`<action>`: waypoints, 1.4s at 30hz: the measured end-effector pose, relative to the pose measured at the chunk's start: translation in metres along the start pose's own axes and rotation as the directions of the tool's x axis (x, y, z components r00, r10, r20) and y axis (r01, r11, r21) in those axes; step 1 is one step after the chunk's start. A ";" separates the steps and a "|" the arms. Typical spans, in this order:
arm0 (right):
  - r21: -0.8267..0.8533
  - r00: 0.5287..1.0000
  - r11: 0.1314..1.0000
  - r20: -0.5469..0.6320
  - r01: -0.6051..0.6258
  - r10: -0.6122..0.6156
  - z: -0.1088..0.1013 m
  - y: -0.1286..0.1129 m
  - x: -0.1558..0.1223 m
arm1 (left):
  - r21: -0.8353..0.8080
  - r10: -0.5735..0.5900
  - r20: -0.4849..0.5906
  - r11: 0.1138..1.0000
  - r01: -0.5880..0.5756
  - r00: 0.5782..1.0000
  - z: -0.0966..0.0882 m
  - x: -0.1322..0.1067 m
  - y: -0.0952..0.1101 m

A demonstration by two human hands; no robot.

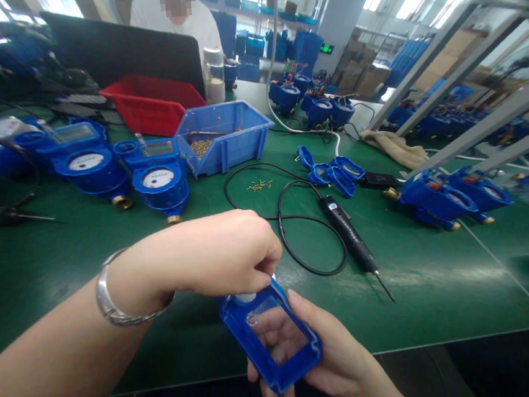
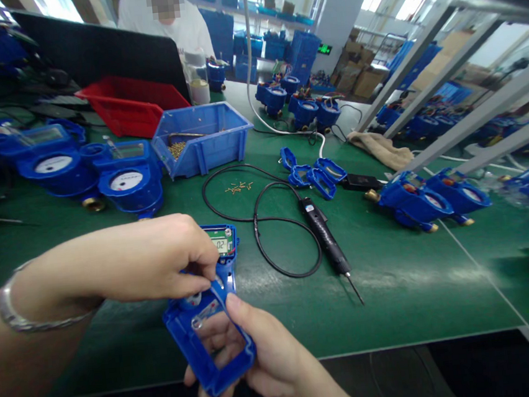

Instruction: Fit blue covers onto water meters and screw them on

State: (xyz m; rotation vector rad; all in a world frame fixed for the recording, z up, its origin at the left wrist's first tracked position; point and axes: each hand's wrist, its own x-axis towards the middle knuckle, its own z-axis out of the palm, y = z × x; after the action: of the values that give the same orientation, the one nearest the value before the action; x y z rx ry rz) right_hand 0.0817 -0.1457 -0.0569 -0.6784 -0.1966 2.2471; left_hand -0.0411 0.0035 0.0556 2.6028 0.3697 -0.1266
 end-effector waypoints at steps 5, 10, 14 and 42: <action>0.028 0.999 0.999 0.040 -0.022 0.021 -0.001 -0.003 -0.002 | 0.099 0.007 -0.091 0.995 0.002 0.996 0.008 0.004 0.002; 0.043 0.994 0.996 0.066 0.081 -0.084 0.005 -0.013 -0.009 | 0.088 0.072 -0.697 0.996 -0.015 0.714 0.045 -0.012 0.010; -0.028 0.979 0.979 0.016 0.203 -0.203 0.008 -0.020 -0.012 | 0.205 0.169 -0.756 0.979 -0.016 0.633 0.086 -0.025 0.020; -0.117 0.933 0.936 -0.106 0.333 -0.345 0.030 -0.013 -0.004 | 0.324 0.282 -0.748 0.945 -0.041 0.601 0.103 -0.024 0.021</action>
State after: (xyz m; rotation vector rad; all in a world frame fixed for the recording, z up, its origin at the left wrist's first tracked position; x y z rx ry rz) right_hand 0.0762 -0.1369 -0.0251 -0.7712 -0.3364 1.8671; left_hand -0.0598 -0.0706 -0.0198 2.8071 0.4196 1.1731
